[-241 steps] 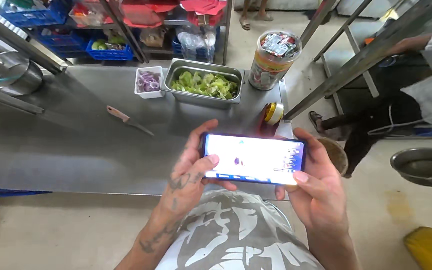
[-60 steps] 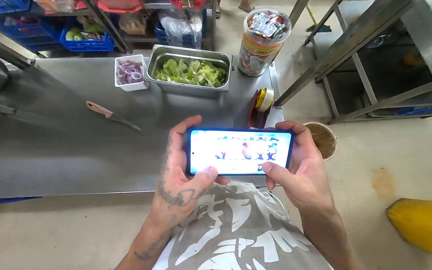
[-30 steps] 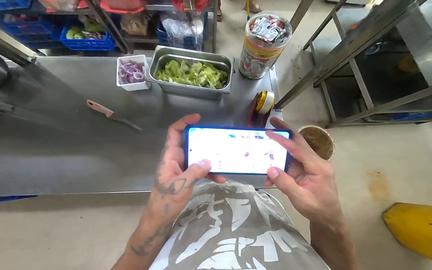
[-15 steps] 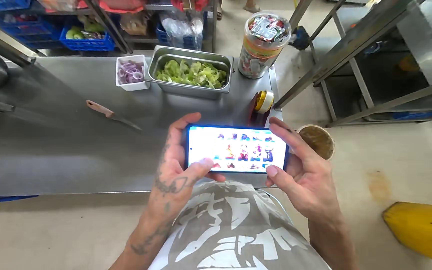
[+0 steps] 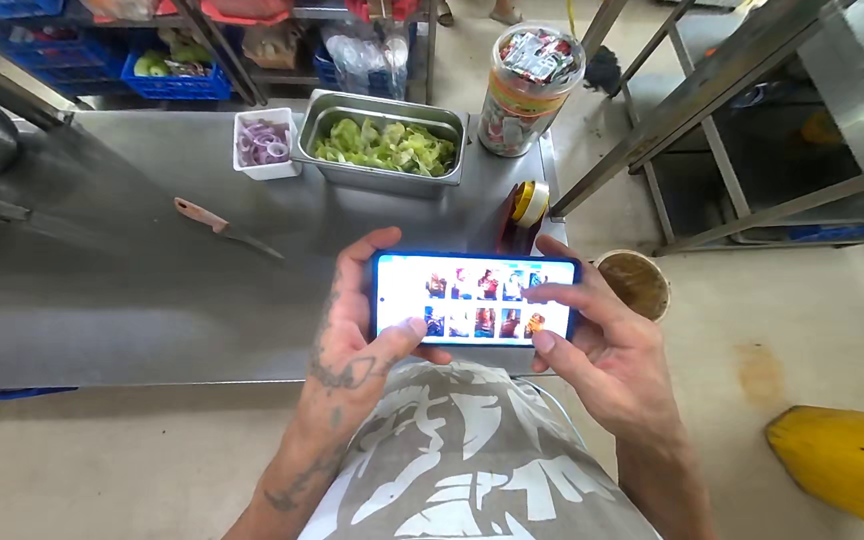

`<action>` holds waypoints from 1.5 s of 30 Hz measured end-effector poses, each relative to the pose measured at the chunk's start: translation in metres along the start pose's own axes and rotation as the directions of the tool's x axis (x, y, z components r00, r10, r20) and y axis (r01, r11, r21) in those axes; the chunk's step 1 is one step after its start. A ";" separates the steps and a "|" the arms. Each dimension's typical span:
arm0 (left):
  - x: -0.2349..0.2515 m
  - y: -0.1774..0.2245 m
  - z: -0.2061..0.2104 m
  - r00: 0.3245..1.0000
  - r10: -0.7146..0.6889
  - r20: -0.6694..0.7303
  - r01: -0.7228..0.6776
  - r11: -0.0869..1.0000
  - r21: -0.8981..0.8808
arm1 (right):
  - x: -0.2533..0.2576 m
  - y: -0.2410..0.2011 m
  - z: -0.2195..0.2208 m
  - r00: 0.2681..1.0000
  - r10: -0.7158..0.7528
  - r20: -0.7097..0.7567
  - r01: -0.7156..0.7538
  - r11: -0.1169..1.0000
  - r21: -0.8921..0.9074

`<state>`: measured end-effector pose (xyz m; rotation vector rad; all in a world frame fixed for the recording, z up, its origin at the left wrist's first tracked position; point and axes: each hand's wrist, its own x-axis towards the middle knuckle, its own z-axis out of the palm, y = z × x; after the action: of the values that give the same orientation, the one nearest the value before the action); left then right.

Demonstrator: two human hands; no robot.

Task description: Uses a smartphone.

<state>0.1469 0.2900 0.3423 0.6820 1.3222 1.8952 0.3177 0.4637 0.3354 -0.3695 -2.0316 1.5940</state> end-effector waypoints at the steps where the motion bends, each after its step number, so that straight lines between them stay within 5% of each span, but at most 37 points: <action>1: 0.000 0.000 0.000 1.000 -0.002 0.001 0.002 1.000 -0.004 | -0.001 0.001 -0.001 1.000 -0.009 0.000 0.009 1.000 -0.015; 45: 0.000 -0.001 0.000 1.000 0.004 0.005 -0.004 1.000 -0.004 | 0.001 -0.004 0.002 1.000 0.004 -0.001 -0.004 1.000 -0.015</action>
<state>0.1472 0.2897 0.3411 0.6870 1.3146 1.8980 0.3162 0.4617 0.3389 -0.3798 -2.0442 1.5821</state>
